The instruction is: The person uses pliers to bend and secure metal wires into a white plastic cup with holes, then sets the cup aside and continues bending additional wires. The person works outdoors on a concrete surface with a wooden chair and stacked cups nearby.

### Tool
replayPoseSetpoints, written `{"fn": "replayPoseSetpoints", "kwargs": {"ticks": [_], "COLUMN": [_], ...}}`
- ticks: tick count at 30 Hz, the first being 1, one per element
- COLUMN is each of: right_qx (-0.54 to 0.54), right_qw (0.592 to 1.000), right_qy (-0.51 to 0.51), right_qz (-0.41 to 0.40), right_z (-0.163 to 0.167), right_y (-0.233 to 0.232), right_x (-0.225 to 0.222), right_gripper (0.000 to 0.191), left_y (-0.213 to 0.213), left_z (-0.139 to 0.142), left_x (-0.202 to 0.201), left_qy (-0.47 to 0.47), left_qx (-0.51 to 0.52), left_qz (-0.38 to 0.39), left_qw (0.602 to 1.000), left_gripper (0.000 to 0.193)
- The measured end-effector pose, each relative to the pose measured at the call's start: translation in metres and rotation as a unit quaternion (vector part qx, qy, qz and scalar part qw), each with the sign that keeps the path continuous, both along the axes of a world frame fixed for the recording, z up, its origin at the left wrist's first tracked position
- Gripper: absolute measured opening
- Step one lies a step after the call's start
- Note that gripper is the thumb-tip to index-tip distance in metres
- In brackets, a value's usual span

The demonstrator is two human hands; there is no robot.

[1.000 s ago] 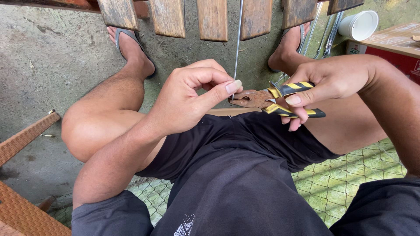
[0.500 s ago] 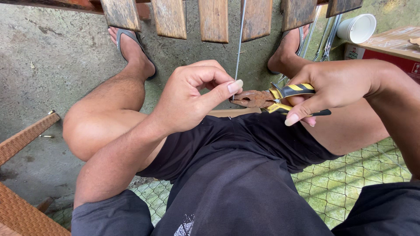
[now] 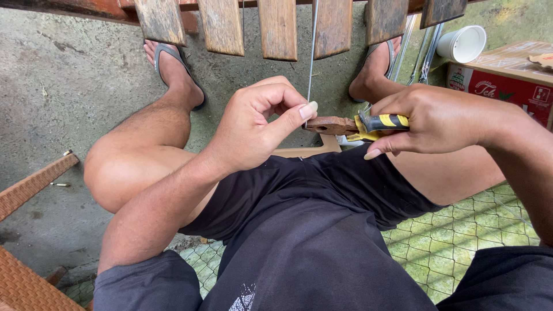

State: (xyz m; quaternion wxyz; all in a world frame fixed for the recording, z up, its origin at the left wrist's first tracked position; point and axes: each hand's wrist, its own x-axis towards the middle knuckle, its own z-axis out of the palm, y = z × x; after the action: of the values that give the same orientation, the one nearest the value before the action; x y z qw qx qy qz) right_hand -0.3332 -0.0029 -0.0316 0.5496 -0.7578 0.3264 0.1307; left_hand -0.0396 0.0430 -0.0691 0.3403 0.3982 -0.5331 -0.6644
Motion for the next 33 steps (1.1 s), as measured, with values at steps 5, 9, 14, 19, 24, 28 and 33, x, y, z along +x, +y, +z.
{"fn": "replayPoseSetpoints", "kwargs": {"ticks": [5,9,14,19,24,28,33], "right_qx": [-0.073,-0.110,-0.077,-0.054,0.043,-0.216,-0.617], "right_qw": [0.997,0.993,0.995,0.996,0.986,0.939,0.743], "right_qy": [-0.025,-0.035,0.061,-0.065,0.116,0.047,0.098], "right_qz": [-0.006,-0.019,0.010,-0.016,-0.115,-0.264,-0.241], "right_z": [0.007,0.011,0.011,0.000,-0.022,-0.048,-0.102], "right_y": [0.002,0.003,0.008,0.011,0.005,-0.014,-0.064], "right_x": [0.002,0.003,-0.002,-0.023,-0.057,-0.085,-0.079], "right_gripper": [0.032,0.027,0.035,0.039,0.039,0.032,0.027], "left_y": [-0.001,-0.001,-0.002,-0.001,-0.002,-0.004,-0.009], "left_z": [-0.003,-0.006,-0.011,-0.012,-0.014,-0.021,-0.029], "left_x": [0.000,0.000,0.000,-0.002,-0.004,-0.005,-0.009], "left_qy": [0.000,0.002,0.051,0.103,0.088,0.088,0.123], "left_qx": [-0.010,0.000,0.043,0.043,0.087,0.115,0.128], "left_qz": [-0.001,0.000,-0.001,0.014,0.001,-0.001,0.014], "left_qw": [1.000,1.000,0.998,0.994,0.992,0.989,0.984], "left_gripper": [0.013,0.013,0.012,0.012,0.013,0.011,0.013]}}
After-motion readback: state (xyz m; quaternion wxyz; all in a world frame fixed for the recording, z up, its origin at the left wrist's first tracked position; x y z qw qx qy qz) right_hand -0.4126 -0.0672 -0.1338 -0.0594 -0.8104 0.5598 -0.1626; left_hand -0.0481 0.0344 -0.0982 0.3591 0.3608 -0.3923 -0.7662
